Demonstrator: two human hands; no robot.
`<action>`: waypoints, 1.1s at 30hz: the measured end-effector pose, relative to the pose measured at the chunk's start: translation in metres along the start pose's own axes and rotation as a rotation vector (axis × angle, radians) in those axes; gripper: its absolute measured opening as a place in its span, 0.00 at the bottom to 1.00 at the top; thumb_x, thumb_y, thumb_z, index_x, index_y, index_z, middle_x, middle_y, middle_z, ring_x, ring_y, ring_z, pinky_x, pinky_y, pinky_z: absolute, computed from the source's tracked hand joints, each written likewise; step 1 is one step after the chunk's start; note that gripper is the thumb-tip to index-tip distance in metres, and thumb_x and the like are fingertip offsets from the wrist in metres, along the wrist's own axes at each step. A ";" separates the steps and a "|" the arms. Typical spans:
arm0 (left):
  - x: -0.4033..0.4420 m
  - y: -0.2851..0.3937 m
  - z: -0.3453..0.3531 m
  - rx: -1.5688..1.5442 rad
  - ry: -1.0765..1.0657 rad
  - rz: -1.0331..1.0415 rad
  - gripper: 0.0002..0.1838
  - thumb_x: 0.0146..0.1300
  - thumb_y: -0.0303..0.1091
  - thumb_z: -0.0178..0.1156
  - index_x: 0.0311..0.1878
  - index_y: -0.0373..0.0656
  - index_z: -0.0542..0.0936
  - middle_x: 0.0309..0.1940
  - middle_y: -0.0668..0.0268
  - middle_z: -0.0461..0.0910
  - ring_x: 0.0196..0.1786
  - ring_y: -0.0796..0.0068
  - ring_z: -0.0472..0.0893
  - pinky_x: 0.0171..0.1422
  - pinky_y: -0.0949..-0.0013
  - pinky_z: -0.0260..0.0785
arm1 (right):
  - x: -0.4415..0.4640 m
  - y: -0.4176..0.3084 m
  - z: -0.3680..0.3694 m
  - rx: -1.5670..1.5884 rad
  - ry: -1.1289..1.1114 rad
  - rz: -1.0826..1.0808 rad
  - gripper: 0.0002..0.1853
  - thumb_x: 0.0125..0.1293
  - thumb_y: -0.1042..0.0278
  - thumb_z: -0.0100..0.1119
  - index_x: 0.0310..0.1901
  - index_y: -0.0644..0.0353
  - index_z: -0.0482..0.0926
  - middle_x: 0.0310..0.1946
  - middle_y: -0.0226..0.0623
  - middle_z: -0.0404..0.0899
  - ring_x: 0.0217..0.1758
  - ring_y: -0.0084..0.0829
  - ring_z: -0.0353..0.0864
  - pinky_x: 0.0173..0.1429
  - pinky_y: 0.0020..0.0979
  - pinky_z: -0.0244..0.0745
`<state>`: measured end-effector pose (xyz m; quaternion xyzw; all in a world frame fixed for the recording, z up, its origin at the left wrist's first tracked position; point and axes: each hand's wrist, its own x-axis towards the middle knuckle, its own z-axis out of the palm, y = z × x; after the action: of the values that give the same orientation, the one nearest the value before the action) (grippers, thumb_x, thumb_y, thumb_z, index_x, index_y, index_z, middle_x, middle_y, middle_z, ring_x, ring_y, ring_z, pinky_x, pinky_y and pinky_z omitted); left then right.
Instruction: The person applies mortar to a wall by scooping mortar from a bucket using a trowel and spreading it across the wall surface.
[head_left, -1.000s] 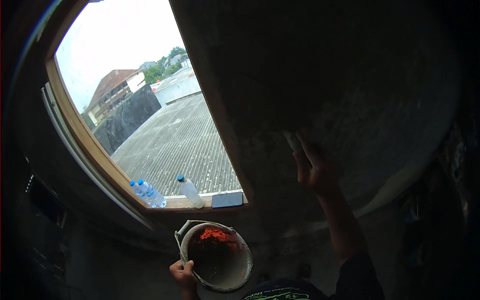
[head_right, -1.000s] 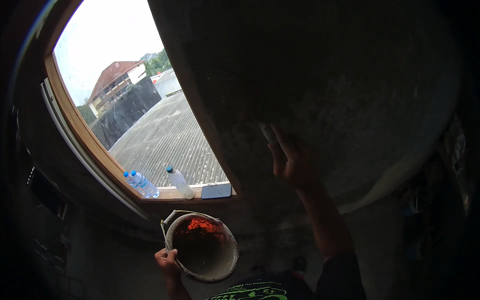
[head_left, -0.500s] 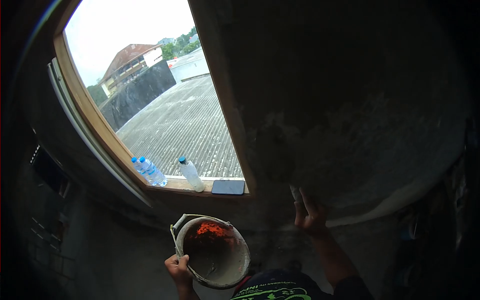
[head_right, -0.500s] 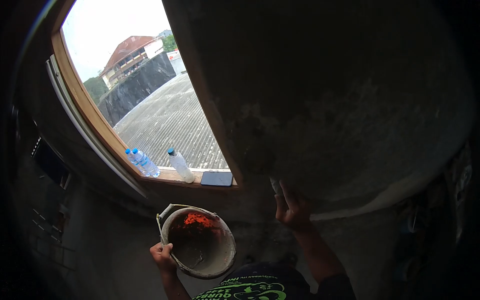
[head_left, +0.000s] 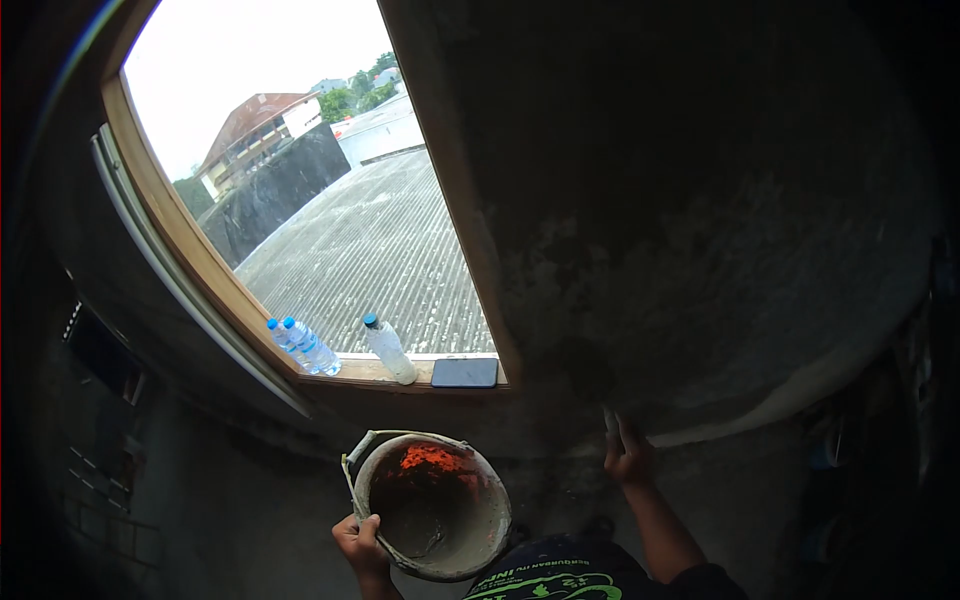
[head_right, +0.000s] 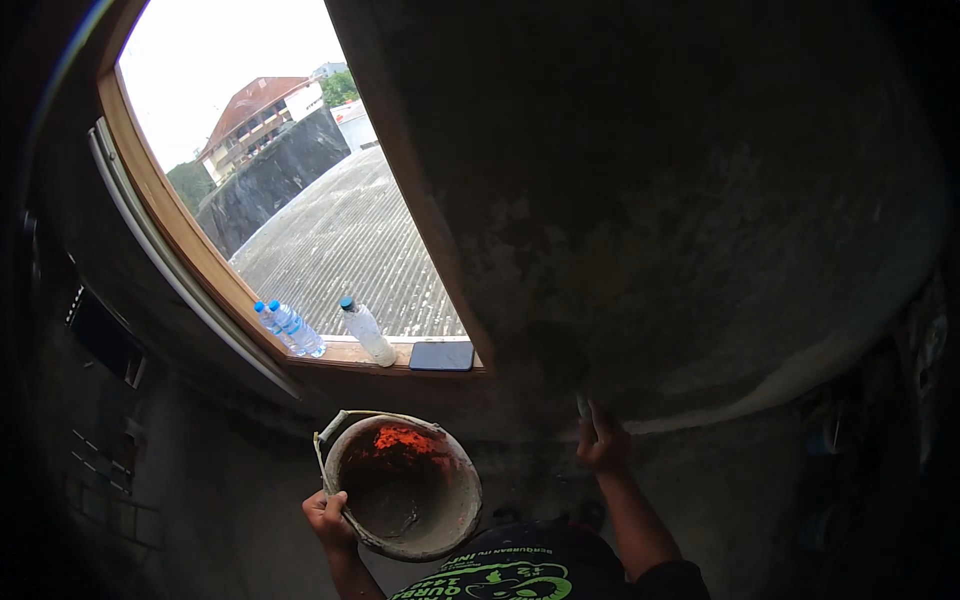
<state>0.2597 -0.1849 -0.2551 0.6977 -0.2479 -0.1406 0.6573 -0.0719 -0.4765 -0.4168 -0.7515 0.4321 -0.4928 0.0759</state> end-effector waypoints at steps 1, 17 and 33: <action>0.002 -0.003 -0.004 -0.007 0.002 0.005 0.13 0.56 0.25 0.60 0.19 0.40 0.70 0.18 0.79 0.69 0.22 0.88 0.63 0.27 0.73 0.51 | -0.016 -0.004 -0.003 0.000 0.005 -0.007 0.22 0.68 0.66 0.65 0.62 0.63 0.82 0.48 0.54 0.86 0.46 0.57 0.88 0.50 0.47 0.85; 0.006 -0.011 -0.005 0.022 -0.023 0.031 0.13 0.58 0.25 0.59 0.19 0.41 0.69 0.17 0.80 0.67 0.21 0.88 0.62 0.26 0.73 0.50 | 0.248 -0.192 -0.103 -0.118 0.281 -0.296 0.26 0.69 0.67 0.67 0.69 0.52 0.78 0.35 0.42 0.81 0.32 0.44 0.86 0.33 0.40 0.81; 0.005 -0.012 -0.007 0.091 -0.003 0.012 0.13 0.57 0.25 0.59 0.19 0.41 0.68 0.17 0.80 0.66 0.22 0.88 0.62 0.26 0.72 0.50 | 0.087 -0.101 -0.058 0.066 0.163 -0.174 0.24 0.67 0.69 0.66 0.65 0.60 0.80 0.39 0.48 0.84 0.38 0.49 0.87 0.40 0.43 0.83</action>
<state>0.2697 -0.1811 -0.2656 0.7251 -0.2594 -0.1261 0.6253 -0.0482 -0.4598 -0.2748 -0.7408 0.3534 -0.5708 0.0222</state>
